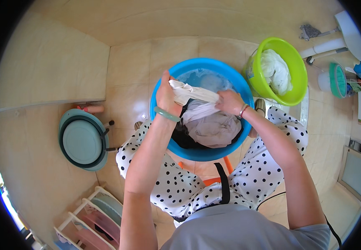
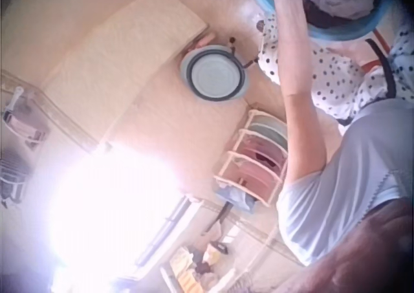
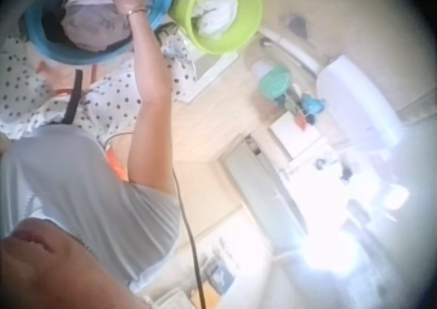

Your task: The person sits on a small stool and hand-washes clothes in a blue basin filled with soapy water. They repeatedly scrub, wring, and rinse various garments, including a white cloth and a beige shirt, transferring the white cloth to a green bucket after washing.

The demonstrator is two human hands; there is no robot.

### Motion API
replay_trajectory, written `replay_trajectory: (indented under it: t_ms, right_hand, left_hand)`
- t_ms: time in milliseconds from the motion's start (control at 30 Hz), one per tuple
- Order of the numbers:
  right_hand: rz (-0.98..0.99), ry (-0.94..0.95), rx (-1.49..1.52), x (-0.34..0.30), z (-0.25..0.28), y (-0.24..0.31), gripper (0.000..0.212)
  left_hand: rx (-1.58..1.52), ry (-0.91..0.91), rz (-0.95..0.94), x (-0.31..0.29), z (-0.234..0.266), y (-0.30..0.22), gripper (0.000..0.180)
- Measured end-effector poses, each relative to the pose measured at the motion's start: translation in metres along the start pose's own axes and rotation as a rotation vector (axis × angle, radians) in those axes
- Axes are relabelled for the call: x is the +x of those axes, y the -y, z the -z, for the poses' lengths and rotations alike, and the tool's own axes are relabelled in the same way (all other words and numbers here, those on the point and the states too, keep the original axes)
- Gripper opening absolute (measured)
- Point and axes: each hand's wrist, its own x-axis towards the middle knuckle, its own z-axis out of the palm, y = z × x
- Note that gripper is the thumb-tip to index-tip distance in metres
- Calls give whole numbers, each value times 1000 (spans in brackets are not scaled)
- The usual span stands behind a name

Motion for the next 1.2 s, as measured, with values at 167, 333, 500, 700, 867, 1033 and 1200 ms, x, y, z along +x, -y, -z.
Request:
replay_trajectory:
  t_ms: [167, 333, 500, 700, 867, 1033, 1200]
  right_hand:
    - [-145, -135, 820, 2, 0, -3, 29]
    - [-135, -67, 1133, -11, 14, 14, 27]
    - [-141, 68, 1332, -3, 15, 28, 24]
    - [15, 90, 1596, 56, 17, 42, 21]
    - [-119, -327, 523, 123, -70, -74, 23]
    - [-132, -316, 328, 160, -158, -68, 23]
    - [-153, 15, -73, 175, -189, -91, 21]
  left_hand:
    - [782, -111, -336, 50, 76, 12, 30]
    - [973, 183, 184, 59, 103, 53, 66]
    - [1639, 410, -64, 68, 107, 110, 103]
    - [899, 273, -331, 129, 140, 142, 53]
    - [178, 22, 78, 131, 113, 116, 73]
    - [197, -104, 88, 167, 148, 156, 64]
    - [139, -203, 274, 188, 155, 168, 51]
